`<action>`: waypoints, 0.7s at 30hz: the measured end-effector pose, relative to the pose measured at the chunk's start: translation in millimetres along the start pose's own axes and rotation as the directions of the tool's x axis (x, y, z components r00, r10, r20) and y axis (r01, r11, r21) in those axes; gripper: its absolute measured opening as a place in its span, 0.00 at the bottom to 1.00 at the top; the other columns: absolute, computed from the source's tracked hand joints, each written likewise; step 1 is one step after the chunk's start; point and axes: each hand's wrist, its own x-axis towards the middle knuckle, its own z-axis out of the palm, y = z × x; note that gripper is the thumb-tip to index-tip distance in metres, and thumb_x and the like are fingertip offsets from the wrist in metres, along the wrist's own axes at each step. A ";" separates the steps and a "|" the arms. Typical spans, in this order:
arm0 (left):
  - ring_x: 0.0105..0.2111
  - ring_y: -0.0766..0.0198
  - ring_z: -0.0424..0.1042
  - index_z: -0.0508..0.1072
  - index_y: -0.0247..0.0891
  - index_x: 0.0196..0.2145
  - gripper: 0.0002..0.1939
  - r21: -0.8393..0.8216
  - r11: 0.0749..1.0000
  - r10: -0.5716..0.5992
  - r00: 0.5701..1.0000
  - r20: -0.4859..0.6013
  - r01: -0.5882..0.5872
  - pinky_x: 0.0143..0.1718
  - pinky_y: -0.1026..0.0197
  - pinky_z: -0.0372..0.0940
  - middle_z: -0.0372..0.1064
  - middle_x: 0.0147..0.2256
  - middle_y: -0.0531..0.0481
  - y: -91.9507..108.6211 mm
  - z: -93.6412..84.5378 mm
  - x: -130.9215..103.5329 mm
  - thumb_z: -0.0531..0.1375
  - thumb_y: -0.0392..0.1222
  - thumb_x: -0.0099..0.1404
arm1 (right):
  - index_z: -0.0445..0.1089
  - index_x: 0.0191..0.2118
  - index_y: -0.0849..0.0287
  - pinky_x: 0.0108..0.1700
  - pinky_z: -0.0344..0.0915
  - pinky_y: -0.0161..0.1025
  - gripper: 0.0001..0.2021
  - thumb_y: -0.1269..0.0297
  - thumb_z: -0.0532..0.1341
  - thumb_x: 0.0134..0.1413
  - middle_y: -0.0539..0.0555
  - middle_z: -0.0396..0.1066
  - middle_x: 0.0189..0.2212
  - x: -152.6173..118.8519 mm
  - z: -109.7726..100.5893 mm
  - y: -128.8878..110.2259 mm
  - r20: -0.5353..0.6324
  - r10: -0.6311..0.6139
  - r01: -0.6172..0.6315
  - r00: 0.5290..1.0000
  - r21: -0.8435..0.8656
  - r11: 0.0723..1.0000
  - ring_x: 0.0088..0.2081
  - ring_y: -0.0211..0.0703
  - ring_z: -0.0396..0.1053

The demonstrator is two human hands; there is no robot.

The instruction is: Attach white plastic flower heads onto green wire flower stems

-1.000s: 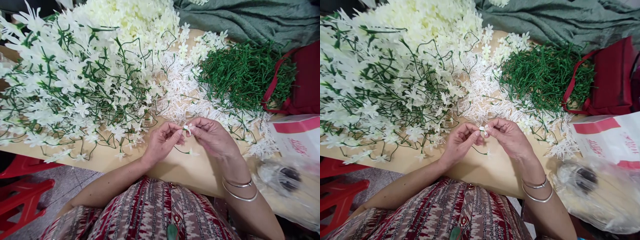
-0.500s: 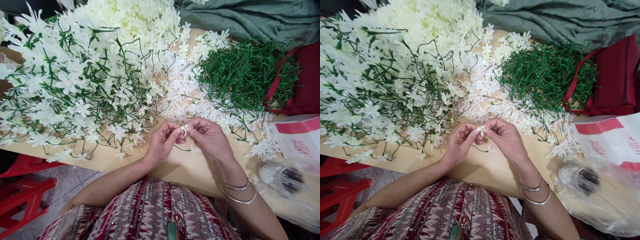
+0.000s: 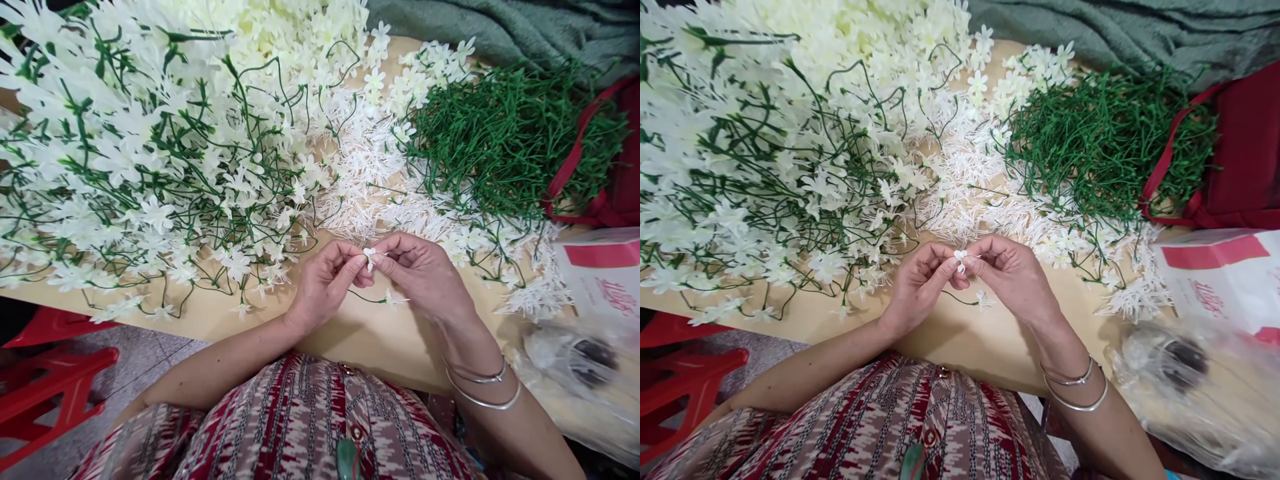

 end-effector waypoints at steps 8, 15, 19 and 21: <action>0.29 0.69 0.76 0.71 0.38 0.39 0.18 0.000 1.000 -0.026 1.000 0.003 0.026 0.35 0.66 0.76 0.76 0.31 0.52 0.7 3.3 -0.2 0.65 0.56 0.71 | 0.77 0.36 0.52 0.37 0.74 0.39 0.16 0.49 0.77 0.48 0.47 0.77 0.28 2.2 -6.3 -5.4 0.023 0.083 -0.085 0.996 0.090 0.992 0.30 0.39 0.74; 0.28 0.71 0.74 0.71 0.38 0.41 0.16 0.052 0.999 0.012 1.000 0.010 -0.012 0.32 0.67 0.72 0.75 0.31 0.52 -0.1 3.5 -2.2 0.62 0.55 0.74 | 0.79 0.38 0.52 0.36 0.73 0.36 0.19 0.52 0.80 0.42 0.47 0.76 0.30 1.5 -9.5 -7.2 0.004 0.118 -0.117 0.993 0.154 0.981 0.30 0.36 0.73; 0.29 0.70 0.74 0.71 0.37 0.42 0.16 0.134 0.990 0.037 0.999 0.022 -0.040 0.32 0.67 0.71 0.75 0.32 0.51 -1.0 2.1 -2.7 0.61 0.54 0.75 | 0.78 0.36 0.53 0.35 0.73 0.36 0.18 0.52 0.80 0.42 0.46 0.74 0.27 1.7 -8.1 -2.0 -0.022 0.112 -0.108 0.993 0.136 0.985 0.28 0.36 0.72; 0.30 0.69 0.76 0.70 0.37 0.43 0.16 0.144 0.989 0.029 0.999 0.037 -0.035 0.34 0.66 0.73 0.77 0.34 0.49 -2.0 1.7 -3.0 0.61 0.54 0.75 | 0.77 0.34 0.53 0.35 0.73 0.36 0.18 0.51 0.79 0.43 0.46 0.73 0.26 1.9 -7.5 -0.6 -0.032 0.106 -0.101 0.994 0.125 0.987 0.28 0.36 0.72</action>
